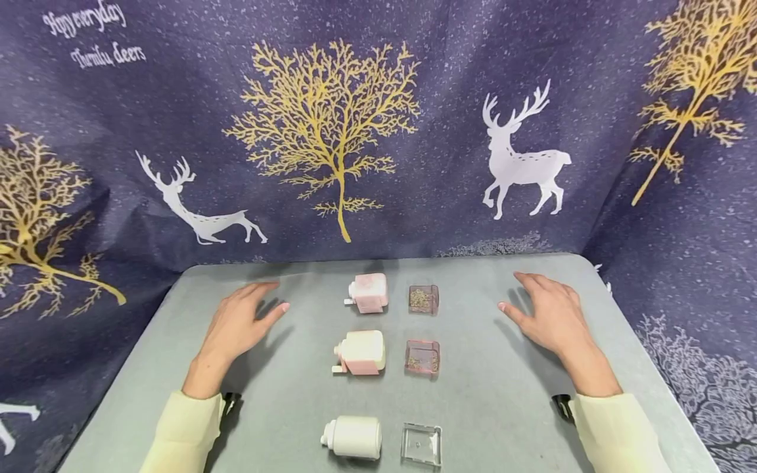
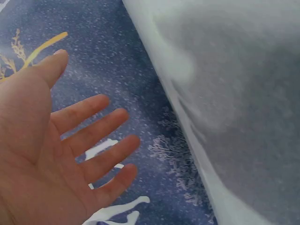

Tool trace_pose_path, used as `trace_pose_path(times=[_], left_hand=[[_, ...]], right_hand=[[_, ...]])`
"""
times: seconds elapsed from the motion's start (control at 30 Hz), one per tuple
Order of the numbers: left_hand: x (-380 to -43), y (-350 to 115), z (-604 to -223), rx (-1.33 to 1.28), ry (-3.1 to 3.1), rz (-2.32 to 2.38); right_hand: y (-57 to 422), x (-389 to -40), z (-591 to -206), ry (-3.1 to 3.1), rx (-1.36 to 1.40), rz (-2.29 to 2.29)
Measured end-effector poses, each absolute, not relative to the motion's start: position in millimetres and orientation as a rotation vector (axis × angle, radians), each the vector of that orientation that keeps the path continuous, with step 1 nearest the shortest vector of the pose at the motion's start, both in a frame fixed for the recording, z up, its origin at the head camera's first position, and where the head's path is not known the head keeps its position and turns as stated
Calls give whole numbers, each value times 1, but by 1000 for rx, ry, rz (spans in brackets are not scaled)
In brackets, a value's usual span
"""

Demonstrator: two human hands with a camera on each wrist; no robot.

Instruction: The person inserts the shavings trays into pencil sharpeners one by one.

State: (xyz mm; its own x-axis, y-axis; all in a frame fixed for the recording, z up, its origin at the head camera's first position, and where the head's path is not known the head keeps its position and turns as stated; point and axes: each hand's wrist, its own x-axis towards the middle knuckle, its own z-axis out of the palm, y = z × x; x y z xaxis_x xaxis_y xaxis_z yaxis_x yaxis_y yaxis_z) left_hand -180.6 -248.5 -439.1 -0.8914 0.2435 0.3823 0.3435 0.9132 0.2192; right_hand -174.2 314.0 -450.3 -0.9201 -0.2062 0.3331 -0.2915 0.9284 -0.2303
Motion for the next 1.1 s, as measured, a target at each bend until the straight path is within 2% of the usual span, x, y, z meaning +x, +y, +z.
trace_pose_path(times=[0.3,1.1], left_hand=[[-174,-237,-430,-467,-2734,-437],[-147,-198,-406,-754,-2703,-460]], right_hand=[[303,-168,-439,-2780,445,465],[272,-150,-418,-2776,651,542]])
